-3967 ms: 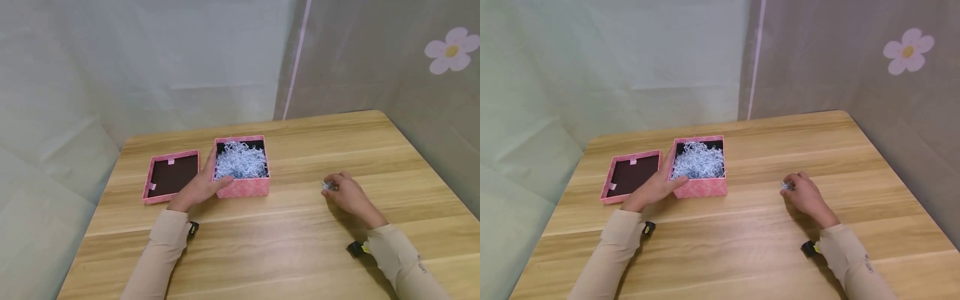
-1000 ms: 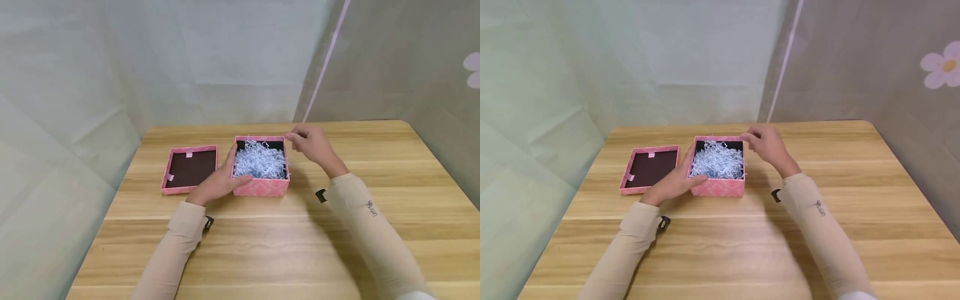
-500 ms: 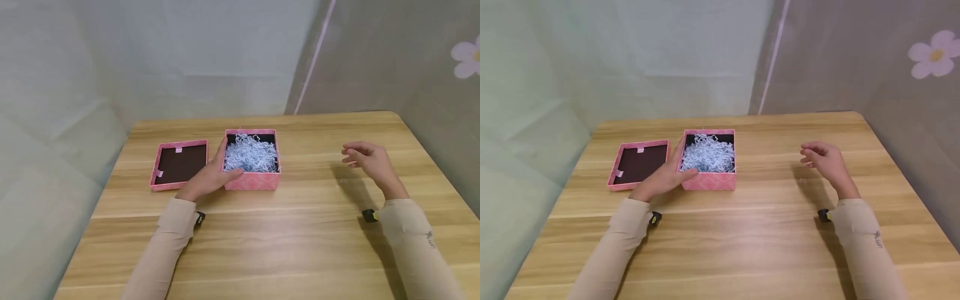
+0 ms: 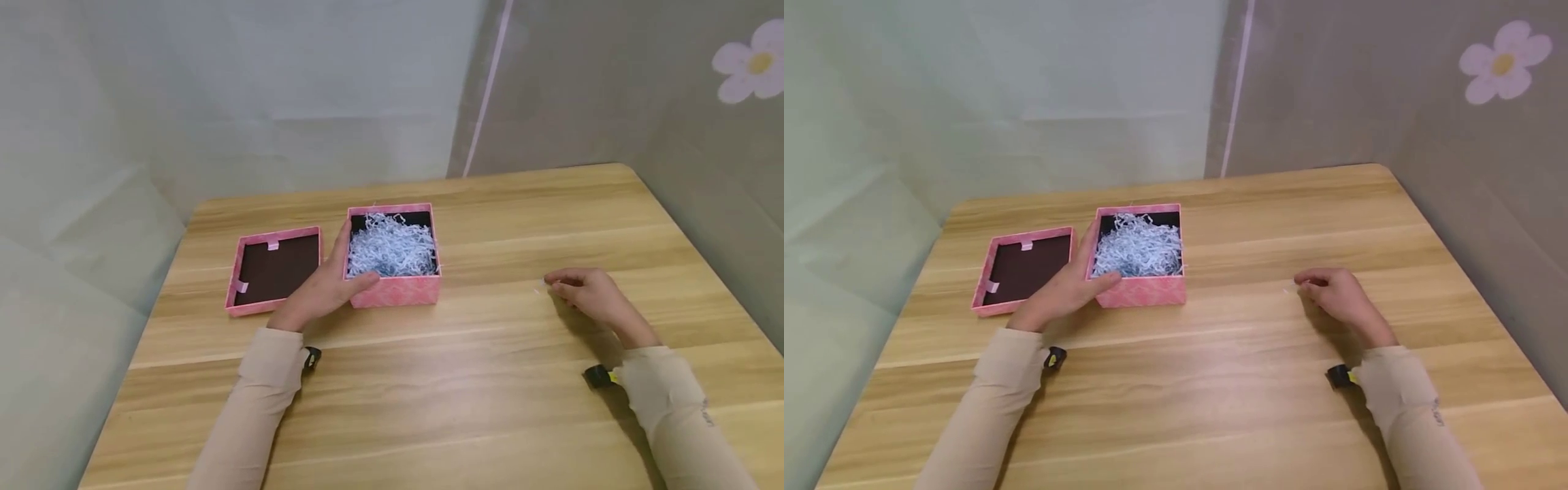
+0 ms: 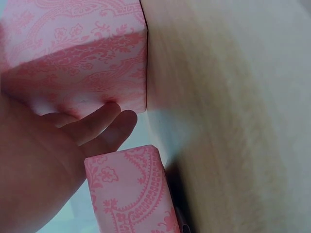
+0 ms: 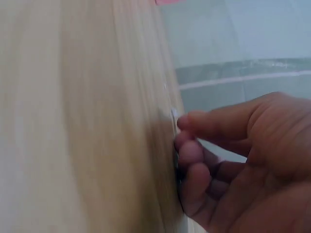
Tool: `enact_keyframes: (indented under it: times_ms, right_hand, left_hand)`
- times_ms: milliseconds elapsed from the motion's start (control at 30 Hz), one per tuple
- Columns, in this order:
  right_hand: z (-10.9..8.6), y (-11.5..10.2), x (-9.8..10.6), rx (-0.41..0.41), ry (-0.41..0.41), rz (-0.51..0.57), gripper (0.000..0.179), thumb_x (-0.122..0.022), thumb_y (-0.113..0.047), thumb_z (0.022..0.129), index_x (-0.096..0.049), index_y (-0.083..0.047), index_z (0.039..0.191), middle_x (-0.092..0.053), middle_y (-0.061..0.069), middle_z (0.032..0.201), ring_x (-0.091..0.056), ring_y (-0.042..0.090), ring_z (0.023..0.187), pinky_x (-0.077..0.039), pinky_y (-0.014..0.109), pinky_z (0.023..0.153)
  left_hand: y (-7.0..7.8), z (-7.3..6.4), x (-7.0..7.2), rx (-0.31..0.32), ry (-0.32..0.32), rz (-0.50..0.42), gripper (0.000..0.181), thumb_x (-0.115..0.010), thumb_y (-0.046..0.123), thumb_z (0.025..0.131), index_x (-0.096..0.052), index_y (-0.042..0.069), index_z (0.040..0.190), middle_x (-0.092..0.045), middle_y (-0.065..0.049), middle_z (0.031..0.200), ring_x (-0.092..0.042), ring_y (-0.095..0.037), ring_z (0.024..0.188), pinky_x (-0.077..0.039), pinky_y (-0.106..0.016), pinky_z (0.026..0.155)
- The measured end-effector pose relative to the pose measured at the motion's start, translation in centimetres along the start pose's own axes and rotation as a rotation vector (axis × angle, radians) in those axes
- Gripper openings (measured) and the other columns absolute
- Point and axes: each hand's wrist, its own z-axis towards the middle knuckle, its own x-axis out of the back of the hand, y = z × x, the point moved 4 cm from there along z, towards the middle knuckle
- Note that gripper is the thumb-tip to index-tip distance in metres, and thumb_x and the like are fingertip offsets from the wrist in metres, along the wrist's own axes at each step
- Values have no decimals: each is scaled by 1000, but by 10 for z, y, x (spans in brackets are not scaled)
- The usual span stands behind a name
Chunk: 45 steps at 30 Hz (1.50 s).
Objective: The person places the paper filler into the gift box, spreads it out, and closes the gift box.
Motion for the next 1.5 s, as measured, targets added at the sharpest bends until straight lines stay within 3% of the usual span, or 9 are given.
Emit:
enact_keyframes:
  times_ms: [100,167,300,433,700,900,1067,1333,1500]
  right_hand:
    - [0,-5,-4,48,35,-74,32,-59,-16,104,-66,4,128,-66,24,122,-62,32,104,-52,41,83]
    - [0,-8,-6,90,53,-122,28,-61,-13,103,-69,2,125,-67,24,123,-61,36,110,-49,46,88]
    - [-3,-13,-10,151,72,-188,22,-64,-5,99,-72,2,119,-70,20,112,-63,29,91,-51,41,76]
    - [-6,-16,-14,176,94,-229,22,-65,-1,97,-73,2,117,-70,19,109,-61,26,86,-51,37,71]
    - [-9,-19,-19,159,109,-211,27,-66,-5,98,-71,1,123,-69,19,107,-60,29,88,-50,40,73]
    - [-10,-17,-15,92,184,-180,17,-61,-3,99,-74,2,110,-68,25,114,-63,39,101,-50,50,81]
    - [-10,-17,-16,89,152,-164,19,-60,0,99,-74,2,111,-66,26,118,-61,42,109,-49,55,88]
    - [-10,-17,-17,96,170,-162,12,-65,-4,98,-72,-2,107,-69,17,102,-59,30,89,-48,42,74]
    - [-10,-21,-20,98,167,-189,14,-67,-12,98,-72,-1,107,-69,16,99,-61,31,90,-48,45,76]
  left_hand:
    - [0,0,1,-10,2,-5,111,-66,61,90,20,39,157,11,5,168,-5,-32,153,-16,-64,114]
    - [0,0,0,-5,-1,-7,111,-66,61,90,20,40,157,12,6,168,-3,-32,153,-15,-65,114]
    - [0,0,-1,-2,-10,-6,111,-65,62,90,21,41,157,12,6,167,-4,-32,153,-15,-65,114]
    - [0,1,-1,-19,-8,-4,111,-65,60,91,21,39,157,12,5,167,-4,-32,153,-15,-64,115]
    - [0,1,1,-11,-17,15,111,-64,61,91,23,39,156,13,4,167,-7,-35,152,-17,-65,114]
    - [0,2,0,-16,-24,10,111,-65,60,92,24,40,156,14,5,167,-5,-33,152,-16,-64,115]
    - [0,3,0,-16,-23,11,112,-65,60,91,23,40,156,14,5,167,-5,-33,152,-15,-65,114]
    - [2,2,0,-9,-20,4,111,-65,60,91,22,39,157,14,5,167,-3,-33,153,-14,-65,115]
    - [2,2,1,-15,-16,8,111,-65,60,91,22,39,157,13,4,167,-6,-34,152,-16,-64,115]
